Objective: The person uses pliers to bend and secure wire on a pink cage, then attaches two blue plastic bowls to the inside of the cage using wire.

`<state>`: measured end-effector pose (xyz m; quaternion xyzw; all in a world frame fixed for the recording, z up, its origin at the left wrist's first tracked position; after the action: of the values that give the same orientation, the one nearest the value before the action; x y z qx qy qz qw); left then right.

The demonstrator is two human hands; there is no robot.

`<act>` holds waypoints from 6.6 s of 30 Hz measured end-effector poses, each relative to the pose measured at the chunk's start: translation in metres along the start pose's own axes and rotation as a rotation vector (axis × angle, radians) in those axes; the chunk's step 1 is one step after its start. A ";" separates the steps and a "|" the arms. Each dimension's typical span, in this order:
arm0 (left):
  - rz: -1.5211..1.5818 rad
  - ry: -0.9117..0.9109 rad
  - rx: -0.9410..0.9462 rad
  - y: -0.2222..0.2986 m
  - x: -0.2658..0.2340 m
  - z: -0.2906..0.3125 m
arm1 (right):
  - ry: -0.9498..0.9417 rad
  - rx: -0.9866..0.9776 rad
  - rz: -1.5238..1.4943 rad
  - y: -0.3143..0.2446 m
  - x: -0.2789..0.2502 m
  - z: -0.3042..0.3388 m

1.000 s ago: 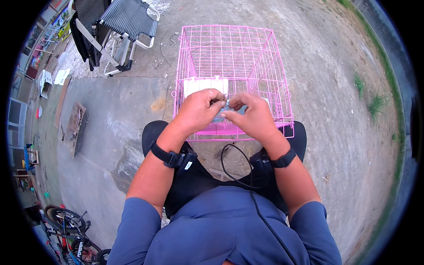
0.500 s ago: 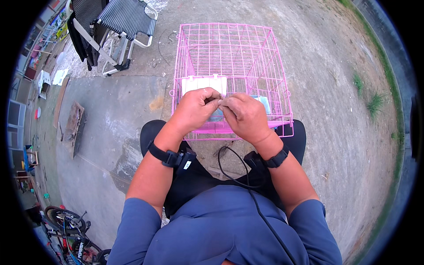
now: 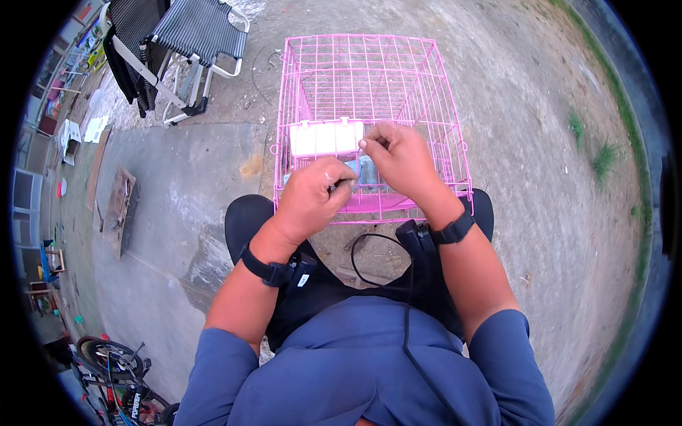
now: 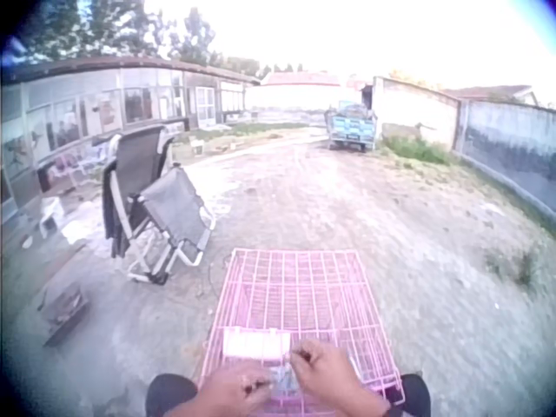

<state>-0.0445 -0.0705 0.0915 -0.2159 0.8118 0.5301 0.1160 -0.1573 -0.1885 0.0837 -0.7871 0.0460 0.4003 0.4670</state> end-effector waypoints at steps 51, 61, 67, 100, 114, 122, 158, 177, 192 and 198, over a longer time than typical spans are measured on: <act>0.141 0.173 -0.433 -0.040 -0.019 0.007 | 0.016 -0.180 0.153 0.007 -0.014 0.020; 0.032 0.169 -0.352 -0.028 -0.019 -0.005 | 0.041 -0.240 0.263 0.002 -0.013 0.018; -0.092 0.143 -0.337 -0.027 -0.015 -0.014 | 0.026 -0.353 0.376 -0.010 -0.011 0.013; -0.654 -0.024 0.049 0.013 -0.010 -0.015 | -0.026 -0.365 0.508 0.000 0.014 0.011; 0.108 0.078 -0.508 -0.027 0.023 -0.011 | 0.029 -0.466 0.433 -0.001 0.005 0.014; -0.011 0.027 -0.487 -0.031 0.036 -0.023 | 0.024 -0.467 0.403 -0.001 0.003 0.011; -0.445 -0.033 -0.539 -0.025 0.038 -0.028 | 0.182 -0.268 -0.058 0.016 -0.062 0.024; -0.386 0.141 -0.552 -0.001 -0.016 0.028 | -0.517 0.697 -0.972 0.209 0.032 0.086; -0.278 0.215 -0.701 -0.017 -0.056 0.054 | -0.880 0.408 -1.370 0.132 0.096 0.075; -0.272 0.187 -0.772 -0.010 -0.048 0.052 | -0.996 0.292 -1.208 0.120 0.108 0.070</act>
<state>0.0001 -0.0156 0.0818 -0.3958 0.5245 0.7535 0.0213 -0.1794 -0.1691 -0.0895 -0.3352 -0.5508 0.3728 0.6673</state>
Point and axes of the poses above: each hand's wrist, its own z-axis away from the middle knuckle, its own x-axis out of the palm, y = z × x, the point moved 8 cm from there along -z, towards the middle knuckle, and after that the axes turned 11 degrees about z, right-handed, at the moved point
